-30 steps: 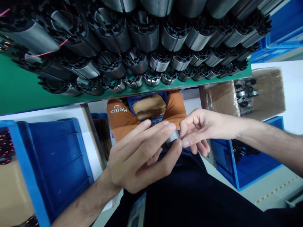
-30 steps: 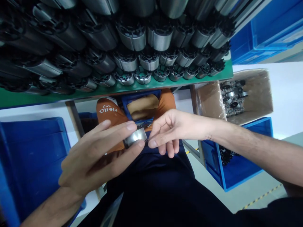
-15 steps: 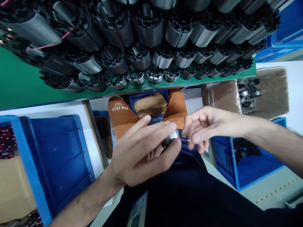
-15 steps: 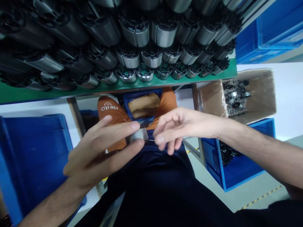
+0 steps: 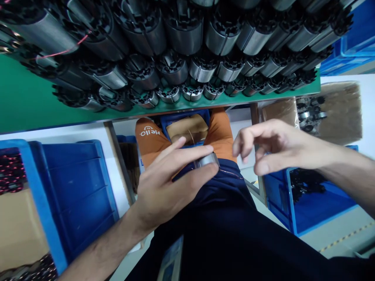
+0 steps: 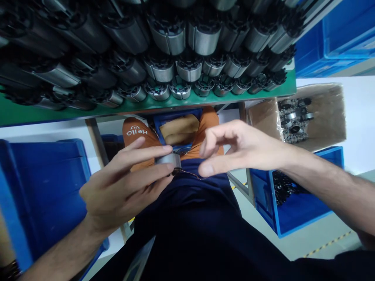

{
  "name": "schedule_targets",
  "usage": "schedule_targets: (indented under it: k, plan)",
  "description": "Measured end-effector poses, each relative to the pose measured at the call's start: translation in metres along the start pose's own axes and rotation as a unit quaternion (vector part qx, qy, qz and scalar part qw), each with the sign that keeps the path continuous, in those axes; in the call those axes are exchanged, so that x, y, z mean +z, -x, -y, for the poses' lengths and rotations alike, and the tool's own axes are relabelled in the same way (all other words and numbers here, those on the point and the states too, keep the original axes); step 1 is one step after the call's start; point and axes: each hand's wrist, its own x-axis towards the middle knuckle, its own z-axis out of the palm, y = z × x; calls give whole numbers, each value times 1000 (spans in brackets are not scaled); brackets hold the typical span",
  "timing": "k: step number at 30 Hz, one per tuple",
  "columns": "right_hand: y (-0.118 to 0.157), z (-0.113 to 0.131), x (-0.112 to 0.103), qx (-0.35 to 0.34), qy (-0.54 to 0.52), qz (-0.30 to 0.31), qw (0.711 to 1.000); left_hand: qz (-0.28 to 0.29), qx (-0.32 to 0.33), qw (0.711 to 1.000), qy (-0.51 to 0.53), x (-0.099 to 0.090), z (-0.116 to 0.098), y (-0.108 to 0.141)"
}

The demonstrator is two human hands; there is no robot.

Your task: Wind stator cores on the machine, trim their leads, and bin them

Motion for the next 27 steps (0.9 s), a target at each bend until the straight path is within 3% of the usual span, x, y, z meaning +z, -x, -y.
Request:
schedule_targets:
  k: [3,5,7,9,11,12,15,17,20,22,24,25,26,27]
  plan:
    - [-10,-12,8,140,-120,118,976,8,94,994,-59,-2,0,1]
    - [-13,-15,19,117,-62,121,984,26,145,986,-81,0,0,-1]
    - [-11,-13,29,-18,106,46,993,47,90,994,-46,4,0,-5]
    - [-4,-7,34,-136,257,-29,956,93,-44,993,54,7,0,-8]
    - [3,0,31,-193,320,-68,925,119,-134,975,133,8,0,-9]
    - [7,3,27,-196,315,-77,925,112,-140,973,143,7,1,-8]
    - [10,6,11,-129,180,-71,973,40,-66,995,65,6,2,-4]
    - [6,2,6,-20,26,0,999,-8,-13,1000,12,5,0,-1]
    - [-5,-9,13,111,-131,120,978,-45,37,998,-34,4,-1,-2]
    - [-10,-16,22,139,-163,143,966,-22,89,994,-60,2,0,-4]
    - [-12,-21,31,71,-90,92,989,18,109,992,-68,3,3,-5]
    - [-11,-22,34,-4,1,51,999,33,83,994,-59,4,4,-5]
    - [-9,-22,36,-99,118,6,988,47,39,997,-37,6,3,-5]
    - [-6,-22,37,-198,242,-35,949,64,-11,998,-5,7,3,-4]
